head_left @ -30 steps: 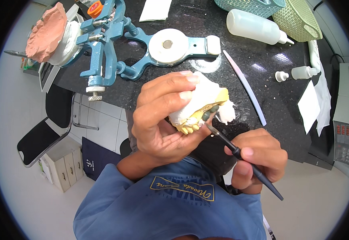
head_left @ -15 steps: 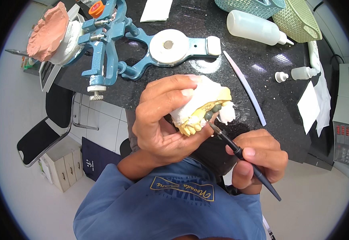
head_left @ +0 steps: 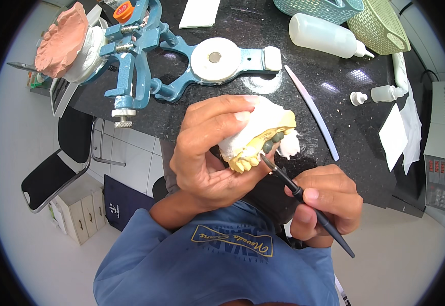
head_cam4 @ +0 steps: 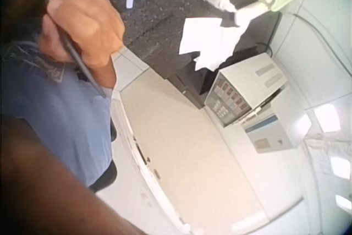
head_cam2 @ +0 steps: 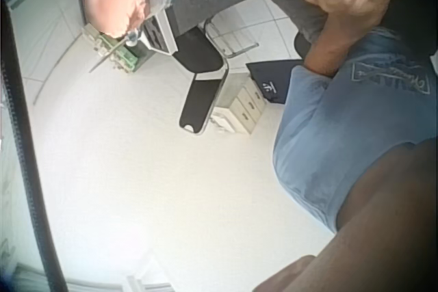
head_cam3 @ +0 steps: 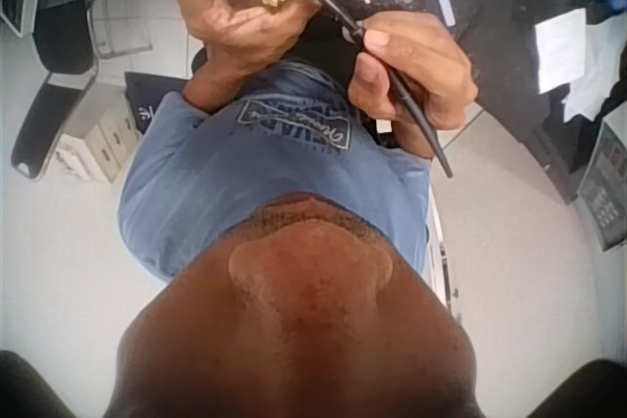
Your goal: The person applies white paste from a container onto a dental model with a brush while holding an articulator and then wipes the model with a tissue.
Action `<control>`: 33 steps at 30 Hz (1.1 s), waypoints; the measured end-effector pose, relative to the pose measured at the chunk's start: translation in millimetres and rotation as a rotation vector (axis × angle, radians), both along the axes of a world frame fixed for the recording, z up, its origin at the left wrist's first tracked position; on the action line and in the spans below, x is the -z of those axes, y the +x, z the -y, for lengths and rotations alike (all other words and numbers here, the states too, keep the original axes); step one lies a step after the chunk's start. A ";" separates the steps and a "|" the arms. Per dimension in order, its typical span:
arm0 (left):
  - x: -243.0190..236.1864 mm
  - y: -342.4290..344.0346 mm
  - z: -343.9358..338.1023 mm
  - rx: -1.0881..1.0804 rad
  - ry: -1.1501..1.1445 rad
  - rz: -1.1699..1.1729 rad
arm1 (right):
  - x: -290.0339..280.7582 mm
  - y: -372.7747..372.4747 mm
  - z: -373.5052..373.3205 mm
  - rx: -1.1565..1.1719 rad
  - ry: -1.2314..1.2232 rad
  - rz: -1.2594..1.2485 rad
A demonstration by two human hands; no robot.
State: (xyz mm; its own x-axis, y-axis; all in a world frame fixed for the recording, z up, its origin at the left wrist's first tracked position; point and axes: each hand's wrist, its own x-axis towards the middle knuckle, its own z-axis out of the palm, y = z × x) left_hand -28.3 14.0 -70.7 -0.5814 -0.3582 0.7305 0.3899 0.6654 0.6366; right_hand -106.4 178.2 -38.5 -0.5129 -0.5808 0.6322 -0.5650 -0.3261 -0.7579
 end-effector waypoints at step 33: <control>-11.7 15.2 13.0 0.189 0.394 -0.083 | -111.3 -146.1 241.4 0.337 0.680 -0.377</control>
State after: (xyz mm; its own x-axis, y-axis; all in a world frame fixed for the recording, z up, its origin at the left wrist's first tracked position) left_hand -13.1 1.1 -59.0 -0.6086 -0.5115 0.6066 0.5418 0.2906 0.7886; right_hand -252.5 -63.2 72.8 -0.5517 -0.7506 0.3637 -0.8045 0.3640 -0.4693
